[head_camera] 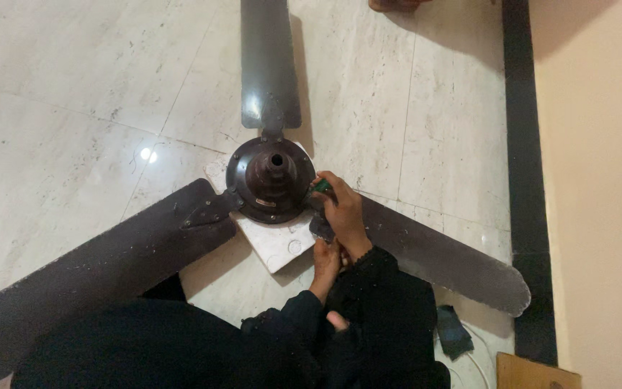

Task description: The person uses a screwdriver to loosen and remove the central cap of a ceiling fan lying on the floor. They then unscrew and remove the central hub, exposing the internal motor components.

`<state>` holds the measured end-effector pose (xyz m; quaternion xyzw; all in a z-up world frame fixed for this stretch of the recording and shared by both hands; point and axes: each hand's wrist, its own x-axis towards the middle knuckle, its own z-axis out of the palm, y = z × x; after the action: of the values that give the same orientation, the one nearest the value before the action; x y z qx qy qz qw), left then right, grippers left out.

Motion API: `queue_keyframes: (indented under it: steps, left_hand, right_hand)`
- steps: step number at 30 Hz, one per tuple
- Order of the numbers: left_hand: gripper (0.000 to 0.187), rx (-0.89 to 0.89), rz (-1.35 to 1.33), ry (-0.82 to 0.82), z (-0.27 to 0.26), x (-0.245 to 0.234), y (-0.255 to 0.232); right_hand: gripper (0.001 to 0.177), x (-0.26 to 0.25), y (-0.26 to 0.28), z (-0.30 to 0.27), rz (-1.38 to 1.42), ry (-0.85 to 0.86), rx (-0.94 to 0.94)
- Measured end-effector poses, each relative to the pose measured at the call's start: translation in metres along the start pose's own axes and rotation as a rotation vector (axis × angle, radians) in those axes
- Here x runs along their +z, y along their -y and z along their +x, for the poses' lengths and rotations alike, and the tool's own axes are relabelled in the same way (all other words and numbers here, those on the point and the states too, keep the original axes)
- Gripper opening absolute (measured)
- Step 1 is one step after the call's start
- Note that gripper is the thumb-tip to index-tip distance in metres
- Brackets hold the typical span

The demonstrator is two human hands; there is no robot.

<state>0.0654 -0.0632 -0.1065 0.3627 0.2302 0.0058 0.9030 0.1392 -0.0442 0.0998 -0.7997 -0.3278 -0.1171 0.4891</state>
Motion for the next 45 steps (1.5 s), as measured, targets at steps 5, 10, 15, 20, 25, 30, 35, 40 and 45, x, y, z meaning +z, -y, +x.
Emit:
queue_keyframes:
  steps: [5, 10, 15, 20, 25, 30, 35, 40, 45]
  left_hand:
    - [0.016, 0.161, 0.198, -0.021, 0.008, -0.003, 0.012]
    - [0.003, 0.632, 0.329, 0.012, 0.014, -0.001, 0.013]
    - [0.009, 0.082, 0.344, -0.109, 0.012, 0.001, 0.014]
    - [0.018, 0.277, 0.275, -0.061, 0.015, -0.005, 0.017]
    - [0.026, 0.273, -0.04, 0.074, 0.024, -0.011, 0.021]
    - [0.03, 0.297, -0.148, 0.141, 0.024, -0.019, 0.024]
    - [0.034, 0.329, 0.168, 0.046, 0.022, -0.027, 0.027]
    - [0.027, 0.355, 0.277, -0.001, 0.019, -0.031, 0.024]
    - [0.022, 0.325, 0.229, 0.004, 0.019, -0.023, 0.004]
  right_hand:
    - [0.05, 0.005, 0.012, 0.001, -0.192, -0.067, 0.03]
    - [0.048, 0.006, 0.027, 0.002, -0.337, -0.109, -0.065]
    - [0.036, -0.003, 0.034, 0.009, -0.026, -0.036, -0.076]
    - [0.036, 0.003, 0.035, 0.013, -0.011, -0.014, -0.08]
    - [0.04, 0.014, 0.036, 0.019, -0.023, 0.006, -0.136]
    - [0.042, 0.014, 0.032, 0.017, 0.047, 0.062, -0.119]
    - [0.045, 0.015, 0.02, 0.023, 0.153, 0.147, -0.027]
    - [0.051, 0.023, 0.017, 0.017, 0.154, -0.008, 0.067]
    - [0.048, 0.036, 0.022, 0.007, 0.015, -0.177, 0.019]
